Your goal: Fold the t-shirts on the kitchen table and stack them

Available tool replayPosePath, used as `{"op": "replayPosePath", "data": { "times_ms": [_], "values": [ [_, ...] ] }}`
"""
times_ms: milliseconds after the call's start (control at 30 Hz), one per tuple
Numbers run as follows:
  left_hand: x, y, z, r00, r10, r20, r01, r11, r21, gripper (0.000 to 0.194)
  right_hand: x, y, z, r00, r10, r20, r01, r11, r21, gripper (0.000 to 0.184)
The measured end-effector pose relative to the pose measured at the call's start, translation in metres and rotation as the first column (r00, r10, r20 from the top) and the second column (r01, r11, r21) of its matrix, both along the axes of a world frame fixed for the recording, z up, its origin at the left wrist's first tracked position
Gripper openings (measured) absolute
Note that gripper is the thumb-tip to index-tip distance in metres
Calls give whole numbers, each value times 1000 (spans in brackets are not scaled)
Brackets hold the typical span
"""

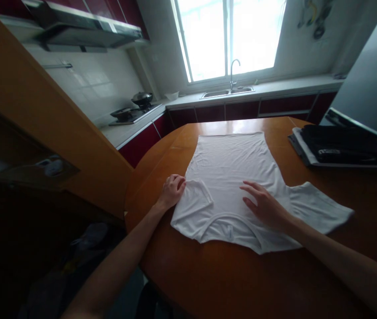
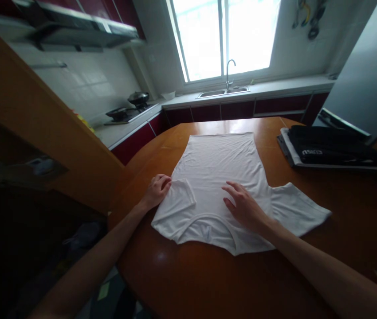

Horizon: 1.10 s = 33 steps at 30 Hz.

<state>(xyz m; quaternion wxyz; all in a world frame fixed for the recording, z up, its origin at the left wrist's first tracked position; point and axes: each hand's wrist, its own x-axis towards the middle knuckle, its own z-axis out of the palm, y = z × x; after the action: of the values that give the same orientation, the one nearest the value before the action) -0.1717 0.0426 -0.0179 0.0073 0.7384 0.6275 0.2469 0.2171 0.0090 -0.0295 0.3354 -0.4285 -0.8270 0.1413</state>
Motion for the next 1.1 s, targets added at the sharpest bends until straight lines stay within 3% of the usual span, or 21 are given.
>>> {"op": "replayPosePath", "data": {
  "times_ms": [233,333,400,567,833,967,1100],
  "values": [
    [-3,3,-2,998,57,21,-59,996,68,25,2,1,2,1000,-19,-7,19,1000,-3,37],
    [2,-3,3,1000,-10,21,8,994,110,28,1,-1,3,1000,-8,0,8,1000,-3,37],
    [5,-7,5,999,-49,-18,50,996,77,29,0,-2,3,1000,-2,9,2,1000,-5,37],
    [4,-11,0,997,65,-47,-65,998,1,32,0,-2,2,1000,9,16,-9,1000,-6,37],
    [-1,-6,3,999,-1,36,-3,993,119,27,-2,-3,3,1000,-1,14,1,1000,-5,36],
    [7,-8,10,1000,-28,-12,28,997,75,27,-5,-4,2,1000,8,28,-8,1000,-21,37],
    [23,10,27,994,-89,-68,85,994,-61,28,-8,-5,-1,998,24,51,-23,999,-22,38]
  ]
}}
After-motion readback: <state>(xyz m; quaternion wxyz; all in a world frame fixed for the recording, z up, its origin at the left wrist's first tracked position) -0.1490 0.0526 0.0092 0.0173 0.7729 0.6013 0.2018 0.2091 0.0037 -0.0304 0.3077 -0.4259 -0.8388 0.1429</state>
